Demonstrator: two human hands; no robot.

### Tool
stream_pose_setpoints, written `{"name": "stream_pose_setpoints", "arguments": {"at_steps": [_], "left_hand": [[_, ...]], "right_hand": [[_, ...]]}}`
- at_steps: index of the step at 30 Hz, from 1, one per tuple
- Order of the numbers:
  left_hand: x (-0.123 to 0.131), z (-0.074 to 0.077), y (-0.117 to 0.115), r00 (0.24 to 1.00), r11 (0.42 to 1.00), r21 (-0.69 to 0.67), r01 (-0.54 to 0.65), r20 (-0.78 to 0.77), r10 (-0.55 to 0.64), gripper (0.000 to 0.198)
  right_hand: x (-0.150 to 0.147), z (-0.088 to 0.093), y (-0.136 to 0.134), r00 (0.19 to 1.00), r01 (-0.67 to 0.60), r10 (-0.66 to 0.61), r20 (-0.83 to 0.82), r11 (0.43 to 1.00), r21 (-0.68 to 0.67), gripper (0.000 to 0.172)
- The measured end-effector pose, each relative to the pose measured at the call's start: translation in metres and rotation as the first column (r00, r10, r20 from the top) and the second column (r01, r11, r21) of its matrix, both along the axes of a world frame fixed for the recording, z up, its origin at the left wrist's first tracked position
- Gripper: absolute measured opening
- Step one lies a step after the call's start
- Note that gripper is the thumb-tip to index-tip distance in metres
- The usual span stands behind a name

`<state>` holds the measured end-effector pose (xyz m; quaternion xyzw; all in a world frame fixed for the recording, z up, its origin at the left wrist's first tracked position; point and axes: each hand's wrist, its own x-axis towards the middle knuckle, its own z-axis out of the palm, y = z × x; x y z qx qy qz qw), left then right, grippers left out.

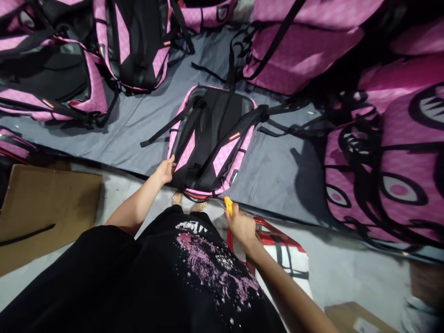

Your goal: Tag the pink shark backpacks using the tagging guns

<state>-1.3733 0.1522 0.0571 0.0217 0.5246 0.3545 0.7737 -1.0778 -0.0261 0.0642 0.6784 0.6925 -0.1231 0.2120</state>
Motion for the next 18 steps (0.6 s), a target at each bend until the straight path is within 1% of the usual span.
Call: {"name": "stream_pose_setpoints", "arguments": {"at_steps": [4,7,10,12,15,18], "left_hand": [[-0.001,0.001,-0.001,0.99,0.994,-0.009,0.113,0.09,-0.111,0.055],[-0.001,0.001,0.001,0.977,0.986,0.006,0.169,0.13,-0.169,0.062],[-0.004,-0.002,0.004,0.965,0.977,0.015,0.212,0.154,-0.211,0.071],[-0.006,-0.004,0.006,0.959,0.975,0.024,0.219,0.176,-0.22,0.075],[-0.008,-0.006,0.007,0.956,0.977,0.038,0.212,0.201,-0.215,0.077],[-0.008,-0.006,0.008,0.959,0.978,0.059,0.201,0.193,-0.209,0.078]], "right_hand": [[0.001,0.009,-0.003,0.999,0.042,-0.042,0.027,0.999,0.01,0.04],[-0.01,0.01,-0.002,0.996,0.08,-0.08,0.031,0.997,0.015,0.045],[-0.019,0.011,-0.001,0.996,0.09,-0.09,-0.012,0.996,-0.002,0.046],[-0.019,0.016,-0.002,0.995,0.086,-0.086,-0.048,0.996,-0.013,0.044],[-0.019,0.032,-0.003,0.994,0.073,-0.074,-0.085,0.997,-0.017,0.04],[-0.028,0.043,0.006,0.993,0.073,-0.074,-0.095,0.997,-0.011,0.04]]}}
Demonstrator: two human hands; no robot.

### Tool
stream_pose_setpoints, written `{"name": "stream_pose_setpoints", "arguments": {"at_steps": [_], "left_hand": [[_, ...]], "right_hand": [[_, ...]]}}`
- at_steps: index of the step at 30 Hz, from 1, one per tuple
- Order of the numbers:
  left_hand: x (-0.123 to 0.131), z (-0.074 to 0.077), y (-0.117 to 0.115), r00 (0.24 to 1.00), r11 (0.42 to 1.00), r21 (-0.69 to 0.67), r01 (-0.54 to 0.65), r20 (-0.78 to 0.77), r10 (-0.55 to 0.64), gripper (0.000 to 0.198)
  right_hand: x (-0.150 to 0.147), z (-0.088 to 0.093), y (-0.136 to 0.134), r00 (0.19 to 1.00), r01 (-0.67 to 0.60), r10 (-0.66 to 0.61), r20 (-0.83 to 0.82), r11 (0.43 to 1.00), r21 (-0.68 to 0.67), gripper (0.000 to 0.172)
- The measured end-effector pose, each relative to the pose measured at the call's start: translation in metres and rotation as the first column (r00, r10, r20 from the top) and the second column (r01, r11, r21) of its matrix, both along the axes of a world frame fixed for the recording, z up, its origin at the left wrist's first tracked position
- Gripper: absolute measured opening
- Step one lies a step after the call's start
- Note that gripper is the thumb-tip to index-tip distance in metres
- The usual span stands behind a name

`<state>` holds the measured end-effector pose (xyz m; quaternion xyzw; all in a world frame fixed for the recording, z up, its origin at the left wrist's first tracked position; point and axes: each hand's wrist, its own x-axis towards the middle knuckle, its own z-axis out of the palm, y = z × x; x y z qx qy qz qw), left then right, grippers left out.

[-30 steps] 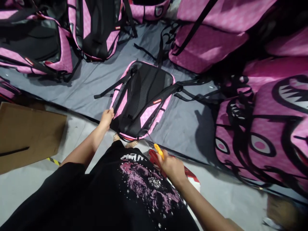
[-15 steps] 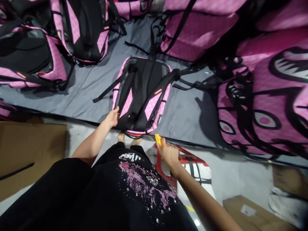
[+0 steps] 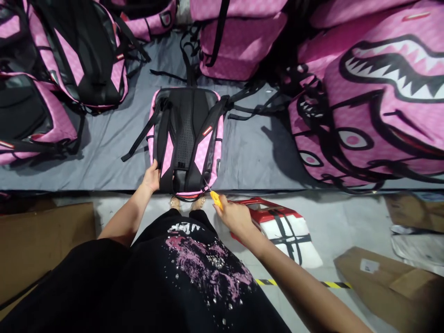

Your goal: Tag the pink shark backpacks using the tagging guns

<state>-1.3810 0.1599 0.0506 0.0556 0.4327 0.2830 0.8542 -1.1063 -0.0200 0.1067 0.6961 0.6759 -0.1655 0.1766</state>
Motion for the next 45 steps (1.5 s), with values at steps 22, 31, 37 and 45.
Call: {"name": "stream_pose_setpoints", "arguments": {"at_steps": [22,31,37,45], "left_hand": [[-0.007,-0.019,-0.004,0.966,0.995,0.06,-0.081,0.252,0.063,0.076],[-0.021,-0.016,-0.031,0.91,0.976,0.125,-0.18,0.397,0.117,0.064],[-0.022,-0.021,-0.025,0.904,0.983,0.116,-0.142,0.42,0.081,0.068],[-0.028,-0.027,-0.025,0.947,0.986,0.146,-0.085,0.32,0.035,0.065]], "right_hand": [[0.006,-0.095,-0.008,0.995,0.094,-0.1,-0.001,0.928,0.36,0.034],[0.021,-0.091,-0.021,0.991,0.133,-0.133,-0.021,0.946,0.296,0.042],[0.024,-0.087,-0.044,0.986,0.169,-0.167,-0.029,0.962,0.215,0.051],[0.007,-0.064,-0.052,0.947,0.322,-0.322,-0.012,0.946,0.045,0.051]]}}
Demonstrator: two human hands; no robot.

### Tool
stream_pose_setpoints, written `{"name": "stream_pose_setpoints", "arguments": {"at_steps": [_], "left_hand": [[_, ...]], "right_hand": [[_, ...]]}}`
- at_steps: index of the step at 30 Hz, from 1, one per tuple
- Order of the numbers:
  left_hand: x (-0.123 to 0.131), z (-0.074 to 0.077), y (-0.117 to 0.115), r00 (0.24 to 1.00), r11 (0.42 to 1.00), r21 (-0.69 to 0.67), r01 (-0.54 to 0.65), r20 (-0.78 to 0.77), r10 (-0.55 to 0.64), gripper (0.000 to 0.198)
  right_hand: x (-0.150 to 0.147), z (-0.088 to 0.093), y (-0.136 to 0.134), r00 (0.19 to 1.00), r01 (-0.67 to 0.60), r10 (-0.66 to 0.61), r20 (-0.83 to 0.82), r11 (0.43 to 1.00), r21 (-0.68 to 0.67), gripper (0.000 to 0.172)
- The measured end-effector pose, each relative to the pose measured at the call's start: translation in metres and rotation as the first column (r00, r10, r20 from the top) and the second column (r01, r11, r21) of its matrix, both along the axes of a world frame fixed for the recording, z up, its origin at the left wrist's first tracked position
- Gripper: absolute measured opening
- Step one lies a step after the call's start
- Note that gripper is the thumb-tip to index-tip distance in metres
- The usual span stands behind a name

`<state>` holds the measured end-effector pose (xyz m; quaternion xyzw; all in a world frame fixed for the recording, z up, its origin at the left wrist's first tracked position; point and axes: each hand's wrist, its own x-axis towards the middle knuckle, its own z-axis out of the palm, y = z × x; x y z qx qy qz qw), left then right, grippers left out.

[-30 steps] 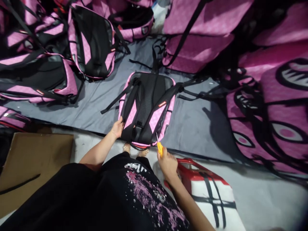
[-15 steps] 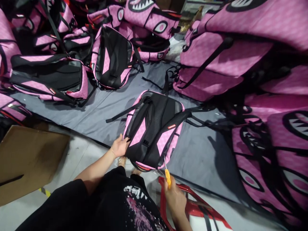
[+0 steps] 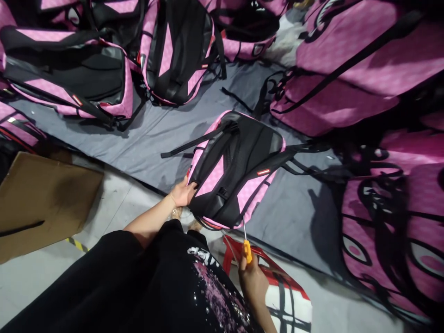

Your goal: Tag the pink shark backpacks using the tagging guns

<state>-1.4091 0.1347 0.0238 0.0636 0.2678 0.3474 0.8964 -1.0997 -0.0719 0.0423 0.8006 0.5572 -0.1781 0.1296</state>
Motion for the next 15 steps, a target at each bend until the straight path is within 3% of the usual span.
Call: {"name": "stream_pose_setpoints", "arguments": {"at_steps": [7,11,13,15], "left_hand": [[-0.004,0.012,-0.001,0.947,0.987,0.099,0.125,-0.309,-0.089,0.068],[-0.011,0.025,0.006,0.792,0.976,0.165,0.141,-0.61,-0.011,0.041],[-0.003,0.031,0.025,0.689,0.968,0.232,0.099,-0.717,0.102,0.035],[0.019,0.036,0.054,0.608,0.95,0.301,0.077,-0.77,0.195,0.043]], "right_hand": [[-0.003,0.023,0.016,0.997,0.078,-0.08,-0.016,0.99,-0.121,0.044],[0.012,0.059,0.011,0.982,0.147,-0.154,-0.107,0.987,-0.063,0.054],[0.01,0.078,0.018,0.974,0.172,-0.168,-0.153,0.985,0.01,0.06],[-0.004,0.094,0.04,0.974,0.135,-0.114,-0.197,0.986,0.099,0.065]]}}
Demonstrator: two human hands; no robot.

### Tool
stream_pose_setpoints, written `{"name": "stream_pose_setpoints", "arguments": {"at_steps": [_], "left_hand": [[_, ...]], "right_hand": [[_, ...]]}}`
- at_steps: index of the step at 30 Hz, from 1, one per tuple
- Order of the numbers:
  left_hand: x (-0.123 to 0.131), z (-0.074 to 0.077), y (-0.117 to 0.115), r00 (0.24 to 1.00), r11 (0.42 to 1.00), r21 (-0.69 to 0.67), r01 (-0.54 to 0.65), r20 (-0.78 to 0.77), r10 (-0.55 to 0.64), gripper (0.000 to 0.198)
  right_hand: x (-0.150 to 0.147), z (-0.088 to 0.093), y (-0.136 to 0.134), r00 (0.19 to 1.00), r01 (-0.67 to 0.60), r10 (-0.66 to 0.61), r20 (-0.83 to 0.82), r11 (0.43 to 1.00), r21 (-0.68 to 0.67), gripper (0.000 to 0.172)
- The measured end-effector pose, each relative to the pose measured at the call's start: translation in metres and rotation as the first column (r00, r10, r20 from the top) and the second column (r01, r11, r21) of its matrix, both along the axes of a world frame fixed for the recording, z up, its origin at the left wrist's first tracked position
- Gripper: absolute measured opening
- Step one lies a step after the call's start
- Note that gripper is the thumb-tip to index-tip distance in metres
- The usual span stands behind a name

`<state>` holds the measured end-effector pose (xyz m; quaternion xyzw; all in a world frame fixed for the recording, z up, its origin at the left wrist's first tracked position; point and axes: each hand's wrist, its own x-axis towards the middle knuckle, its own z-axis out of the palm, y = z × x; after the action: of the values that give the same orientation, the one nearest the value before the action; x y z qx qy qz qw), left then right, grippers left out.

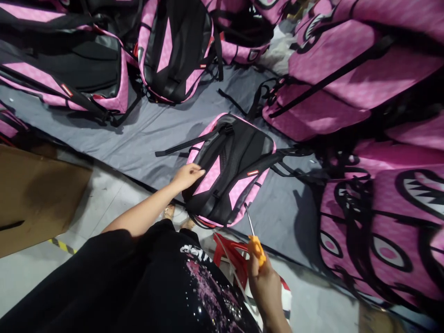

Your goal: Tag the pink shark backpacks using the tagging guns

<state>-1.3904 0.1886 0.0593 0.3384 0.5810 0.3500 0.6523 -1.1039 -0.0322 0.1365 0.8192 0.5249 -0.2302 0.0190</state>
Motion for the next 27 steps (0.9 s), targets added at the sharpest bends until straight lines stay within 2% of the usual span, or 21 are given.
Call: {"name": "stream_pose_setpoints", "arguments": {"at_steps": [3,5,9,13,17,27], "left_hand": [[0.044,0.002,0.045,0.996,0.998,0.06,-0.002,-0.093,0.008,0.063],[0.068,0.001,0.065,0.989,0.997,0.076,0.0,-0.148,0.011,0.064],[0.084,-0.012,0.077,0.976,0.996,0.092,0.003,-0.216,0.017,0.056],[0.081,-0.026,0.077,0.976,0.997,0.083,0.006,-0.215,0.012,0.045],[0.08,-0.032,0.079,0.984,0.997,0.079,0.008,-0.179,0.006,0.043],[0.082,-0.042,0.079,0.991,0.997,0.066,-0.035,-0.125,0.043,0.051]], "right_hand": [[-0.034,0.012,0.052,0.993,-0.094,0.099,-0.067,0.992,0.085,0.064],[-0.052,0.014,0.088,0.991,-0.108,0.112,-0.075,0.992,0.064,0.059],[-0.063,0.007,0.134,0.992,-0.078,0.08,-0.097,0.997,0.018,0.058],[-0.059,-0.004,0.152,0.984,-0.078,0.078,-0.162,0.997,0.008,0.061],[-0.059,-0.009,0.166,0.984,-0.088,0.079,-0.16,0.995,-0.046,0.06],[-0.062,0.006,0.188,0.987,-0.151,0.142,-0.073,0.98,-0.132,0.054]]}}
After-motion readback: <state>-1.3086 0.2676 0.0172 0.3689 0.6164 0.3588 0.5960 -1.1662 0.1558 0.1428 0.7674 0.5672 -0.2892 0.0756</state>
